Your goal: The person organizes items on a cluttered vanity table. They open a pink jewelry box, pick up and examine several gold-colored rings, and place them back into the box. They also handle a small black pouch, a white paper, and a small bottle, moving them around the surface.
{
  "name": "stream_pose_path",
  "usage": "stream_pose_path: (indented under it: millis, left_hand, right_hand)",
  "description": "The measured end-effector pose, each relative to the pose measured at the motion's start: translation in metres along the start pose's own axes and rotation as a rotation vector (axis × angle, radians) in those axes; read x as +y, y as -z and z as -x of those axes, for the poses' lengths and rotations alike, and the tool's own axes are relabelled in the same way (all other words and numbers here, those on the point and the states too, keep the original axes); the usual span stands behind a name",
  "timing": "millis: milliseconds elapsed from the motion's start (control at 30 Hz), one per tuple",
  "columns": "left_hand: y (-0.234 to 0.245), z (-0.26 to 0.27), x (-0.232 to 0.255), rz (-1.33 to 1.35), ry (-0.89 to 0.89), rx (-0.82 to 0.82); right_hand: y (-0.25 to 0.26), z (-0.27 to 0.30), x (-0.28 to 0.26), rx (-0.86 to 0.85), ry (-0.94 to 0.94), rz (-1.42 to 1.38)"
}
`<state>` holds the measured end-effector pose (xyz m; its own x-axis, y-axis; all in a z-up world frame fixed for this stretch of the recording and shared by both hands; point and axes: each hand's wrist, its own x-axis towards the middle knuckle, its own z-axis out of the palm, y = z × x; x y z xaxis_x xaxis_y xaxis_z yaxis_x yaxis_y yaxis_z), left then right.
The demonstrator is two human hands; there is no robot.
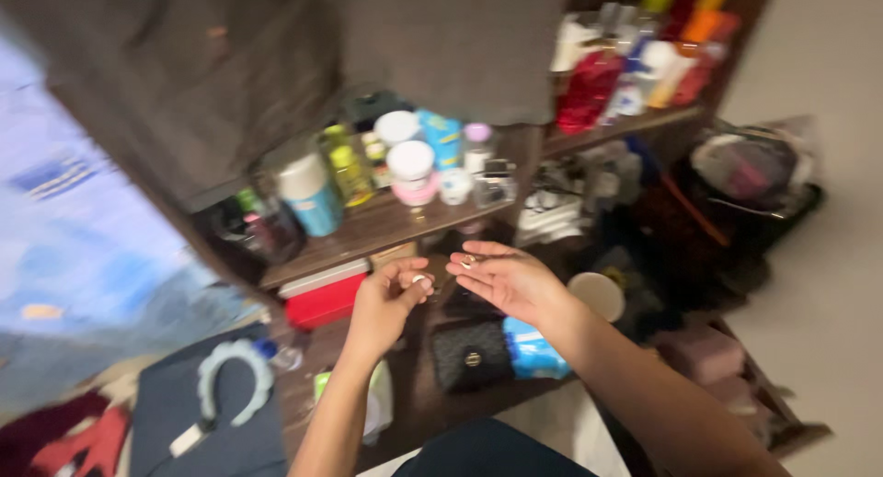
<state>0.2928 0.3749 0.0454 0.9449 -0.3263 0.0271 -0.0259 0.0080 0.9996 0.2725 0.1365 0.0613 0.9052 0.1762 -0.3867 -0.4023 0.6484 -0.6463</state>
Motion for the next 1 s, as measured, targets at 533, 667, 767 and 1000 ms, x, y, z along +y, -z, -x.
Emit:
stream_pose_path:
  millis: [533, 667, 767, 1000]
  left_hand:
    - [0.124, 0.023, -0.108, 0.721, 0.189, 0.456]
    - [0.135, 0.016, -0.119, 0.593, 0.146, 0.540]
    - [0.141, 0.008, -0.107, 0.358, -0.040, 0.552]
    - [0.157, 0.004, -0.036, -0.616, -0.246, 0.669]
  right_hand:
    - [-0.072, -0.131, 0.090, -0.085, 0.114, 0.419]
    - [-0.090, -0.168, 0.105, -0.139, 0.409, 0.841]
    - [-0.109, -0.182, 0.117, -0.173, 0.678, 1.103]
    - [-0.145, -0.175, 0.111, -0.325, 1.263, 1.617]
